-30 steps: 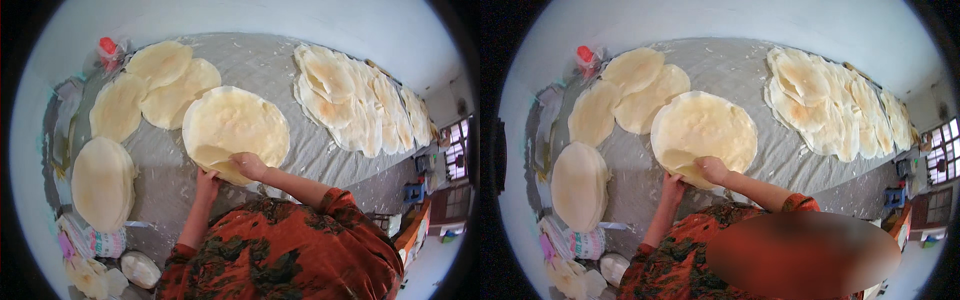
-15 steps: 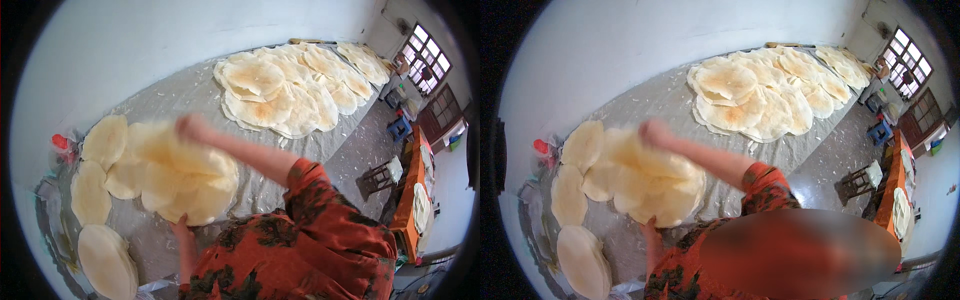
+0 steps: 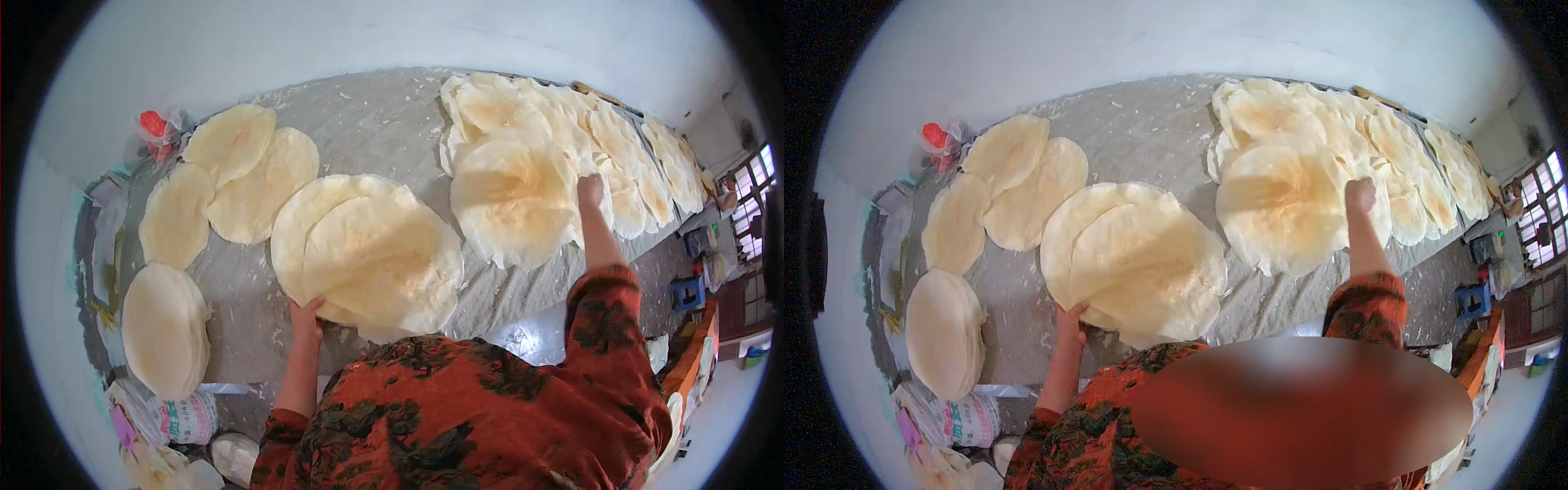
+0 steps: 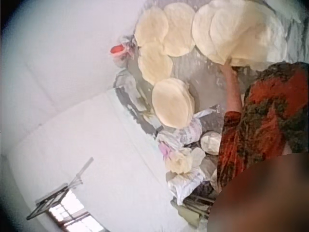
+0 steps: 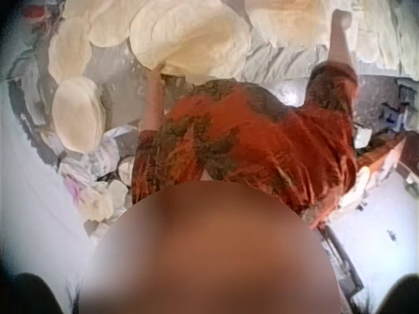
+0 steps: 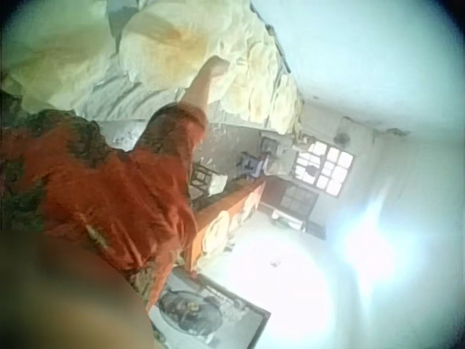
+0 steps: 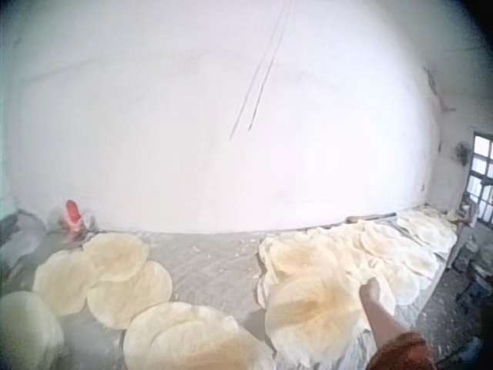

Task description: The person organizes and stacks flatbreads on a large production table by hand.

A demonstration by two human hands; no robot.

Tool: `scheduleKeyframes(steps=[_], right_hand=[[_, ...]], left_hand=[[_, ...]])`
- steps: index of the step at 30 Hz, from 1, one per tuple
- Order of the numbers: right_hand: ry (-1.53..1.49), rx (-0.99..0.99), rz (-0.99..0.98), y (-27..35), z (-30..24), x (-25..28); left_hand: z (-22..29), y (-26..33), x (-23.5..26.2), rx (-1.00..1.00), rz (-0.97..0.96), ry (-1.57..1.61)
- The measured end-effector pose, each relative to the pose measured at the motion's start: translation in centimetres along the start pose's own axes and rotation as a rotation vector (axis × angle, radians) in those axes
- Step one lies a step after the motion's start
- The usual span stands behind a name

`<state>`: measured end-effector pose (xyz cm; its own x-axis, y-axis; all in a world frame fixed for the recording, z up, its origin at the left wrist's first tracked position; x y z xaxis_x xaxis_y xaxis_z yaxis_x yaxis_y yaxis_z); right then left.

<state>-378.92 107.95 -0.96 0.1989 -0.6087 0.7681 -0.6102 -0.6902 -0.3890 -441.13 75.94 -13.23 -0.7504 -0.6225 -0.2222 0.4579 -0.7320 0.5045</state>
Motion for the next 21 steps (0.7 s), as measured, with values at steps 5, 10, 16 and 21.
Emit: scheduleKeyframes(steps=[5,10,16,21], right_hand=[[-0.788,0.365,-1.159,26.4,-11.6,4.6],[-0.232,1.292,-1.378,43.1,-16.3,8.5],[-0.397,0.823,-1.237,39.2,-18.0,3.5],[-0.635,0.840,-1.000,25.5,-34.3,10.5]], left_hand=[[1.7,1.0,-2.5,0.010,-0.126,0.009],[1.4,-0.4,-1.6,0.212,-0.299,0.186],[0.7,-0.9,-1.1,0.276,-0.286,0.085],[0.6,-0.3,0.2,0.345,-0.607,0.447]])
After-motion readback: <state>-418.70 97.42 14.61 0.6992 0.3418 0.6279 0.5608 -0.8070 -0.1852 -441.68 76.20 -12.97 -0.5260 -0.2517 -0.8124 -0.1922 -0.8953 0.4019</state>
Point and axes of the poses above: each hand's wrist, its own y-axis away from the middle knuckle, its own x-axis out of the back of the hand, z = x × y, the point moved 1 cm from there along -y, towards the middle knuckle, and after that the axes turned 10 degrees about -y, right-handed, at the moved point
